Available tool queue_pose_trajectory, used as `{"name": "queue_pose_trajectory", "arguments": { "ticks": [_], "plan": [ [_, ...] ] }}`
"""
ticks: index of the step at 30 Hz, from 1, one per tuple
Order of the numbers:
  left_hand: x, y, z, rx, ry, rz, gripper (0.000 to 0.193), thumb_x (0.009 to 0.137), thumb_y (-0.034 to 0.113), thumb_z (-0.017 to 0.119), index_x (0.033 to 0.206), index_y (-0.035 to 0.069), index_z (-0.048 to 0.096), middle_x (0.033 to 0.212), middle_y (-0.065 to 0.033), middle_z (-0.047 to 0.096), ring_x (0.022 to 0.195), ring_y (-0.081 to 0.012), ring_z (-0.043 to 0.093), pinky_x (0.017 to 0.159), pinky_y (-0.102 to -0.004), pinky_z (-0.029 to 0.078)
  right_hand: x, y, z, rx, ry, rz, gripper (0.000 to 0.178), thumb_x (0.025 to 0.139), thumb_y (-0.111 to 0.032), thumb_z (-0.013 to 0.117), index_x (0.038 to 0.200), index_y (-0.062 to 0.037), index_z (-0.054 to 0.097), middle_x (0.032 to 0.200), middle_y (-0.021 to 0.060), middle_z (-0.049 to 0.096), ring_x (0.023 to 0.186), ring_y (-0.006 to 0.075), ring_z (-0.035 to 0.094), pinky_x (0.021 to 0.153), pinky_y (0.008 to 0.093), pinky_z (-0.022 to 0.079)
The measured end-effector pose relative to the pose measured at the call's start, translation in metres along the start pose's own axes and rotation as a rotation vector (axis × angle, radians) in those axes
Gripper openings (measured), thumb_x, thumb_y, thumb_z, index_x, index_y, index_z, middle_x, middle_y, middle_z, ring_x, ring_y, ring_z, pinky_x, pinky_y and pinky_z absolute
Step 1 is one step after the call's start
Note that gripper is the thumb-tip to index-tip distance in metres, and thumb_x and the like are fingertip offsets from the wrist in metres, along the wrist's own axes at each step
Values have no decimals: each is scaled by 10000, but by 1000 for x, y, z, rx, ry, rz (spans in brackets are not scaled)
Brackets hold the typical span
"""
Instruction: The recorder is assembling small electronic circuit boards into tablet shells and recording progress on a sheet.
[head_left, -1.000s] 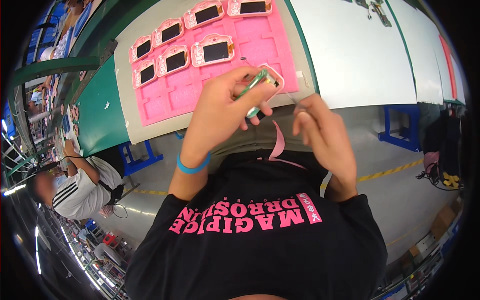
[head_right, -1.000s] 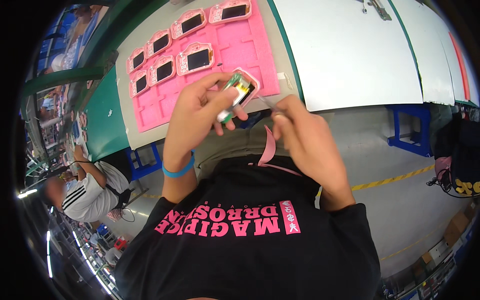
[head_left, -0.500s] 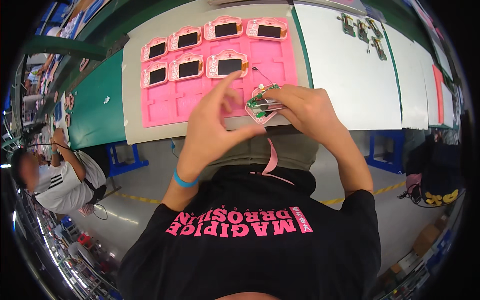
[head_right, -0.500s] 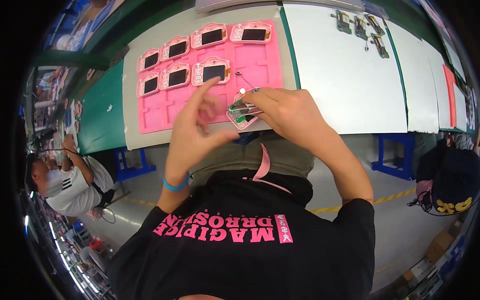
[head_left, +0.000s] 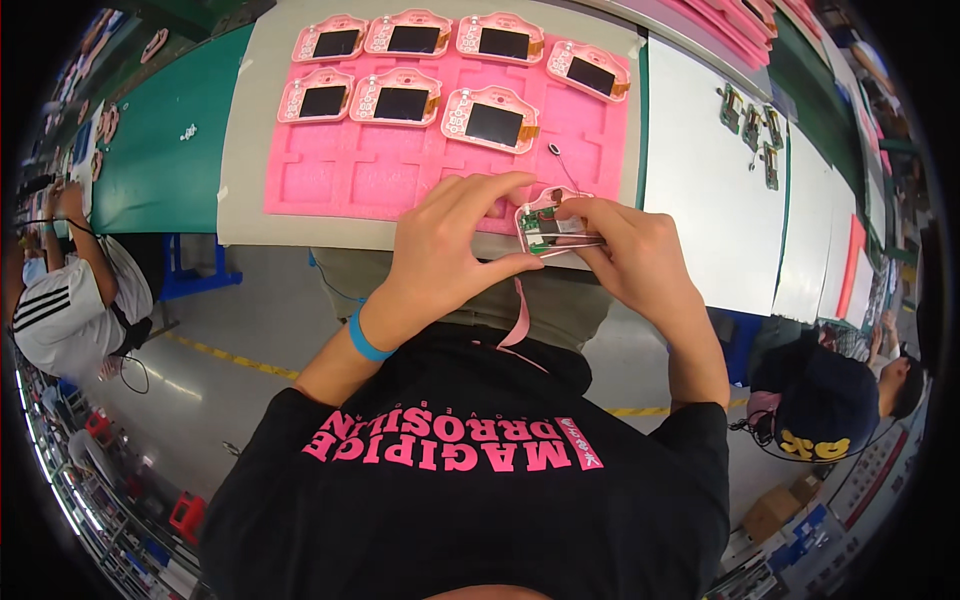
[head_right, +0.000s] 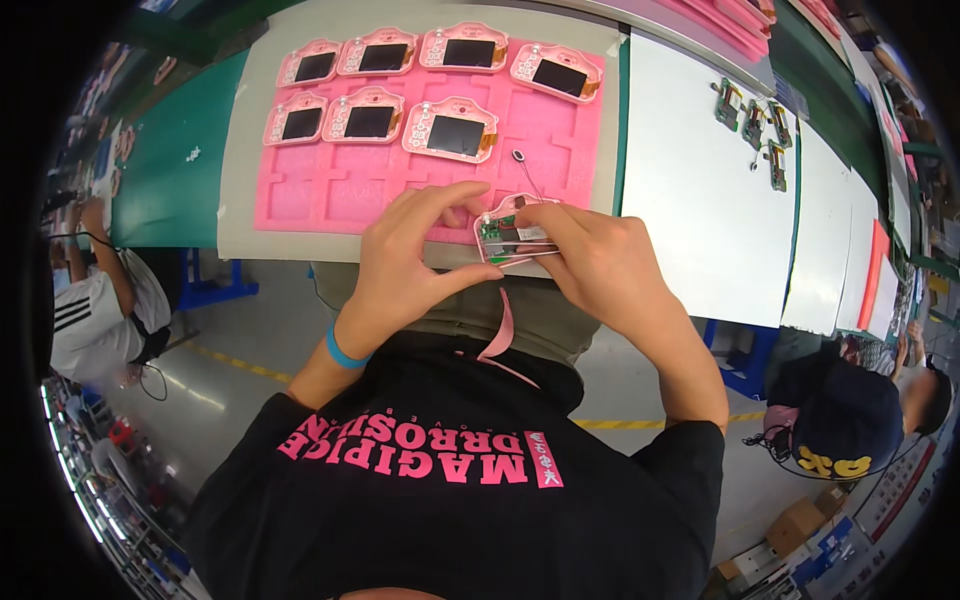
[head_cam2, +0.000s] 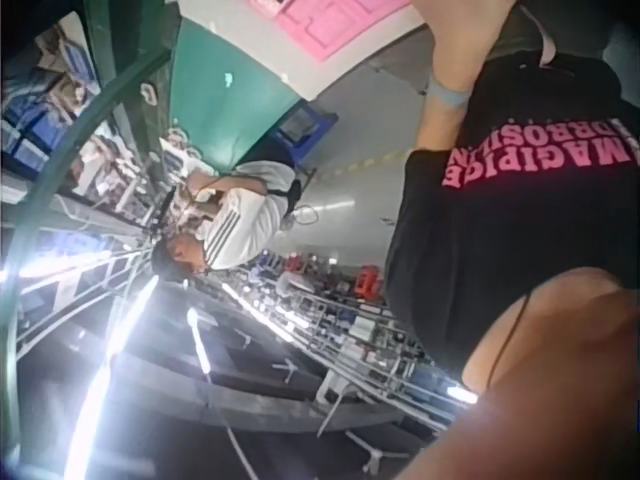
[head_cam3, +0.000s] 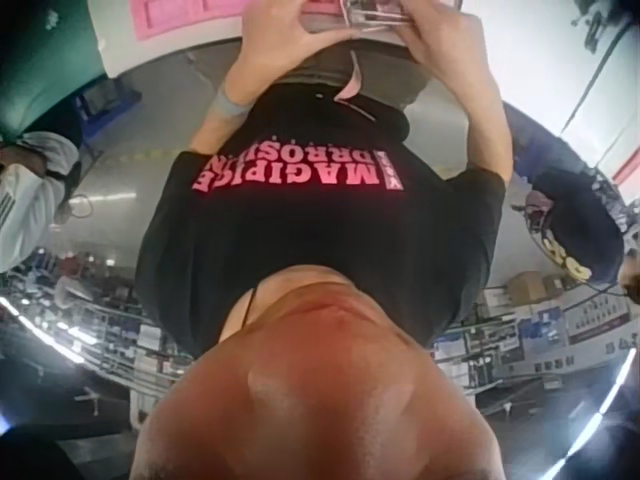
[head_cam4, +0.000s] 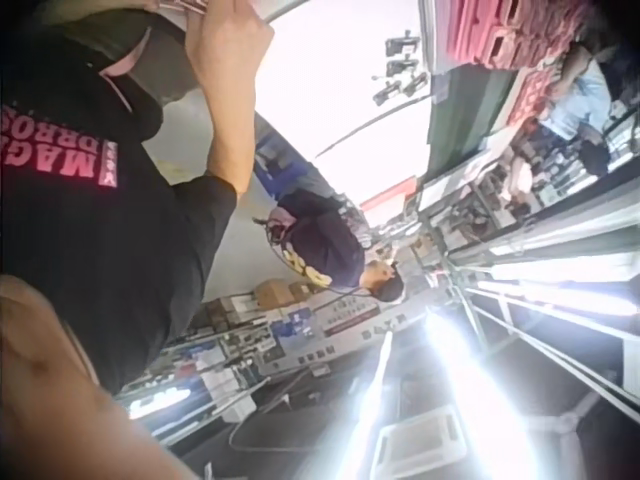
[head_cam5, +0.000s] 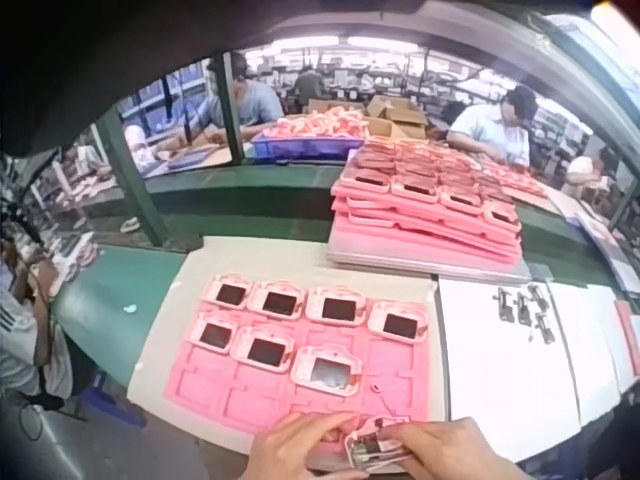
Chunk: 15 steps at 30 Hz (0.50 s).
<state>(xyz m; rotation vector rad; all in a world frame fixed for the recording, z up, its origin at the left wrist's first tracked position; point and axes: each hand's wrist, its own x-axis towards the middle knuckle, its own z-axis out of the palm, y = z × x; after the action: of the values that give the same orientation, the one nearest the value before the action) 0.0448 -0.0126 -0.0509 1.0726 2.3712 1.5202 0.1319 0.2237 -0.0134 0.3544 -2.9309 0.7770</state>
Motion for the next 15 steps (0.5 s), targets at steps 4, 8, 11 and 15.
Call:
{"name": "queue_pose_trajectory", "arguments": {
  "ticks": [4,8,11,15],
  "plan": [
    [2,-1,1,29,-6,48,755,669,163,981,1371,98,710,1130,-18,749,927,-188,655,886,-318,549,5,-1,3,78,23,70,315,819,-66,849,1117,-64,746,874,43,779,653,212,687,626,322,510],
    [4,-2,4,114,5,73,718,690,145,979,1357,96,718,1099,-19,742,905,-171,647,836,-305,551,17,4,-2,287,-151,338,316,777,4,874,1059,-54,742,791,29,719,619,137,541,618,268,435],
    [0,0,7,82,19,32,684,712,171,968,1346,111,718,1101,-13,718,886,-164,639,798,-304,544,17,5,-6,360,-117,355,312,783,-43,900,1052,-42,742,765,17,684,600,131,499,601,267,416],
    [6,9,-15,-237,17,-145,622,745,170,951,1324,117,731,1083,-18,682,843,-143,598,728,-281,513,5,15,-5,636,171,438,223,812,-46,878,987,-30,741,679,-26,563,598,89,410,584,240,346]
  ]
}}
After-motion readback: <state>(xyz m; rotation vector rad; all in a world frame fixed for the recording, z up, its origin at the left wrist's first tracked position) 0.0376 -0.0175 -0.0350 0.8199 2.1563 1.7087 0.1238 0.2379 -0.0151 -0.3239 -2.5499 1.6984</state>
